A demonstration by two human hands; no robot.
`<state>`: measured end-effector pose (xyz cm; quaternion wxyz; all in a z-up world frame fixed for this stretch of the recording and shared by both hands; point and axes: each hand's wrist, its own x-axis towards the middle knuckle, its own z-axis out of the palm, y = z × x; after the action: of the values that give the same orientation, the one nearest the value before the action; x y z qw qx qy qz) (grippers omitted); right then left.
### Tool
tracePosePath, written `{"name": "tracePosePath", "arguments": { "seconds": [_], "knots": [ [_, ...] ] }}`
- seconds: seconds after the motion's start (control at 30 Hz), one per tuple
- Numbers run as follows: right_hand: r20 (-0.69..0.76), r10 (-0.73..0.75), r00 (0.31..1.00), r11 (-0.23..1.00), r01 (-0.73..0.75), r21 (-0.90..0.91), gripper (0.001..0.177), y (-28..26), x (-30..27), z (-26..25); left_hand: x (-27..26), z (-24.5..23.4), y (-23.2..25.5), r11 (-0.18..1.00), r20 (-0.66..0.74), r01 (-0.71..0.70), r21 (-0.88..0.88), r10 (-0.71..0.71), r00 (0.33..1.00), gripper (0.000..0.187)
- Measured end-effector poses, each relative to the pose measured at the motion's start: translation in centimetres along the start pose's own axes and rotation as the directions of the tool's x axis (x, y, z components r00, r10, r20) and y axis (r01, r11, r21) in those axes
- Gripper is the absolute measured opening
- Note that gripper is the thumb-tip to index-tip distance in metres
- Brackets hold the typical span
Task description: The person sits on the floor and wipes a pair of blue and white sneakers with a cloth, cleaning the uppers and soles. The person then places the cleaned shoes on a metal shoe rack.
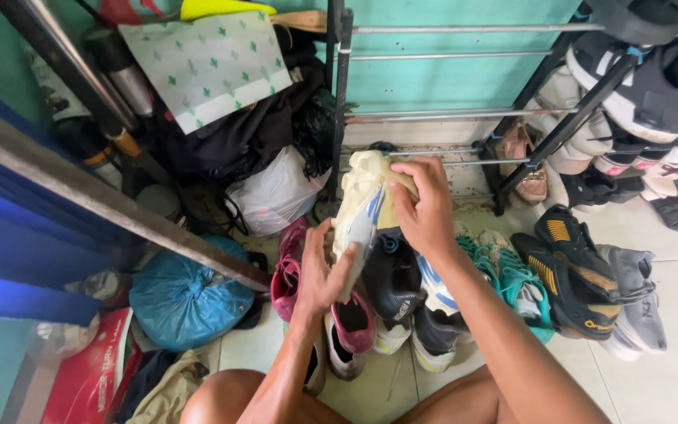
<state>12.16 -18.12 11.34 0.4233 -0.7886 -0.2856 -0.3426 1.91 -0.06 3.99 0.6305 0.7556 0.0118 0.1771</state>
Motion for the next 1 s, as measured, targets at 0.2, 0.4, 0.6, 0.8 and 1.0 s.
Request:
{"name": "tracePosePath", "arguments": {
  "seconds": [0.2, 0.4, 0.6, 0.8, 1.0],
  "knots": [
    [0.040, 0.407, 0.913, 0.902, -0.408, 0.138, 0.023, -1.8, 4.6, -2.6, 0.2, -0.2, -0.1, 0.987, 0.069, -0.160, 0.000, 0.160, 0.985, 0.071],
    [0.119, 0.487, 0.865, 0.871, -0.492, 0.010, 0.021, -0.8, 2.3, -2.1, 1.2, 0.2, -0.7, 0.978, 0.174, -0.202, 0.057, 0.189, 0.966, 0.077],
    [0.057, 0.109, 0.992, 0.991, -0.105, -0.081, 0.019, -2.4, -1.2, -0.5, 0.4, 0.7, 3.3, 0.972, 0.229, -0.202, 0.119, 0.172, 0.958, 0.095],
    [0.150, -0.117, 0.982, 0.984, 0.136, -0.118, 0.023, -8.5, -0.6, 0.5, 0.8, -1.4, 4.6, 0.963, 0.091, -0.245, -0.108, 0.255, 0.963, 0.088],
    [0.486, 0.205, 0.850, 0.974, -0.127, -0.189, 0.027, -8.2, 0.5, 1.7, 0.2, -1.1, 3.0, 0.960, 0.088, -0.279, -0.037, 0.281, 0.956, 0.083]
  ]
}}
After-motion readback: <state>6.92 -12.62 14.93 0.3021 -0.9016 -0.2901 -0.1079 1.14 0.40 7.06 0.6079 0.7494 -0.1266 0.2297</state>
